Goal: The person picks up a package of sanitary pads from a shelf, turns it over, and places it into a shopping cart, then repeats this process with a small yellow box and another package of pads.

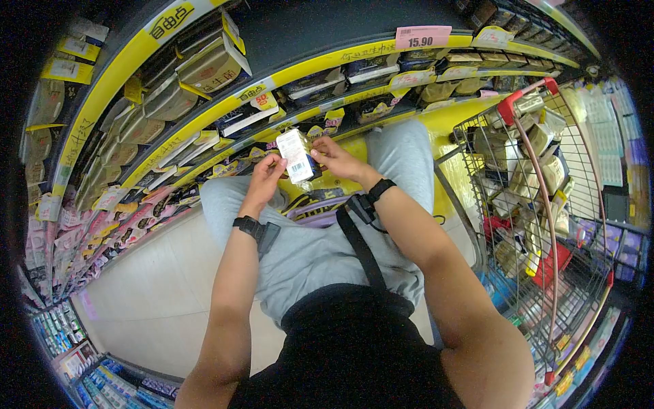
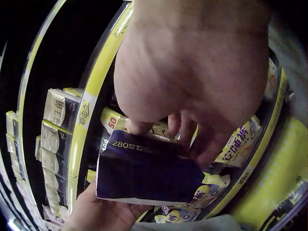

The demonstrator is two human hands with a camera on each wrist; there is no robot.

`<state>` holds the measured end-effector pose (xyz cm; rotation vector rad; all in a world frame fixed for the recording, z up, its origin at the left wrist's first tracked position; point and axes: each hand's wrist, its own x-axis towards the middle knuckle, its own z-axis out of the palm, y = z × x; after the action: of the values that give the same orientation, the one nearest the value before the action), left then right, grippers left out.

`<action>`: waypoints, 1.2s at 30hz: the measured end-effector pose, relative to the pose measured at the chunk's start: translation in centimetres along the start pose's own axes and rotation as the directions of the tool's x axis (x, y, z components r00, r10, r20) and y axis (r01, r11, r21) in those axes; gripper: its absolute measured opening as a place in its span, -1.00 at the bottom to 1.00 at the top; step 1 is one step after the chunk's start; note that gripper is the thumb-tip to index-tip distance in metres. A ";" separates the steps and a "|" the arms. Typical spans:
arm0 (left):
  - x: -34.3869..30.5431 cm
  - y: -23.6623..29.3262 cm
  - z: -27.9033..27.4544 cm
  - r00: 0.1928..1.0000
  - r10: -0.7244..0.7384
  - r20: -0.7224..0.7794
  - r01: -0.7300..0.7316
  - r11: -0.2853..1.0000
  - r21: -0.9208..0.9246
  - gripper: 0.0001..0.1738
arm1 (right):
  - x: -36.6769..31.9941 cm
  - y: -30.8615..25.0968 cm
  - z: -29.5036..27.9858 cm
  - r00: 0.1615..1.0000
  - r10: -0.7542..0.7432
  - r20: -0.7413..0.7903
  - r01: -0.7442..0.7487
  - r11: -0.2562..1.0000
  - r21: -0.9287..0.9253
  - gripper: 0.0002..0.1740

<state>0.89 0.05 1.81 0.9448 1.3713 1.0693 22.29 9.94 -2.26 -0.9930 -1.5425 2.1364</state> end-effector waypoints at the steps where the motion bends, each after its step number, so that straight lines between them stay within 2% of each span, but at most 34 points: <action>1: 0.0 -0.1 0.0 1.000 0.006 -0.006 -0.006 1.000 -0.007 -0.80 | 0.1 0.0 -0.1 1.000 -0.001 0.008 0.001 1.000 0.001 -0.54; 5: 0.2 -0.7 0.0 0.997 0.046 -0.060 -0.045 0.999 0.010 -0.79 | -0.1 0.0 -0.1 0.999 -0.005 0.054 0.002 0.999 0.051 -0.59; 17: 0.0 0.2 0.0 0.999 -0.040 -0.037 0.043 0.995 0.089 -0.74 | -0.3 -0.8 0.0 0.996 0.059 0.069 -0.061 0.998 0.019 -0.63; 26: 0.5 -0.9 -0.1 0.999 0.002 -0.043 0.004 0.991 0.133 -0.75 | 0.1 -0.3 -0.2 0.995 0.069 0.068 -0.069 0.998 -0.005 -0.60; 29: 0.5 -0.8 -0.2 0.999 -0.010 -0.032 0.013 0.995 0.096 -0.74 | -0.2 -0.8 0.0 0.992 0.081 0.095 -0.087 0.995 0.052 -0.58; 32: 0.3 -0.1 -0.3 0.997 -0.077 0.000 0.077 0.997 -0.020 -0.74 | -0.3 -1.4 0.1 0.994 0.094 0.056 -0.095 0.995 0.018 -0.58; 36: 0.3 0.1 -0.2 0.997 -0.082 -0.003 0.082 0.996 -0.043 -0.74 | -0.2 -1.4 0.1 0.996 0.059 0.072 -0.060 0.998 0.014 -0.51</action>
<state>0.63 0.29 1.80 0.8481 1.3743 1.0357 22.19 10.29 -0.91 -0.9797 -1.5440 2.2443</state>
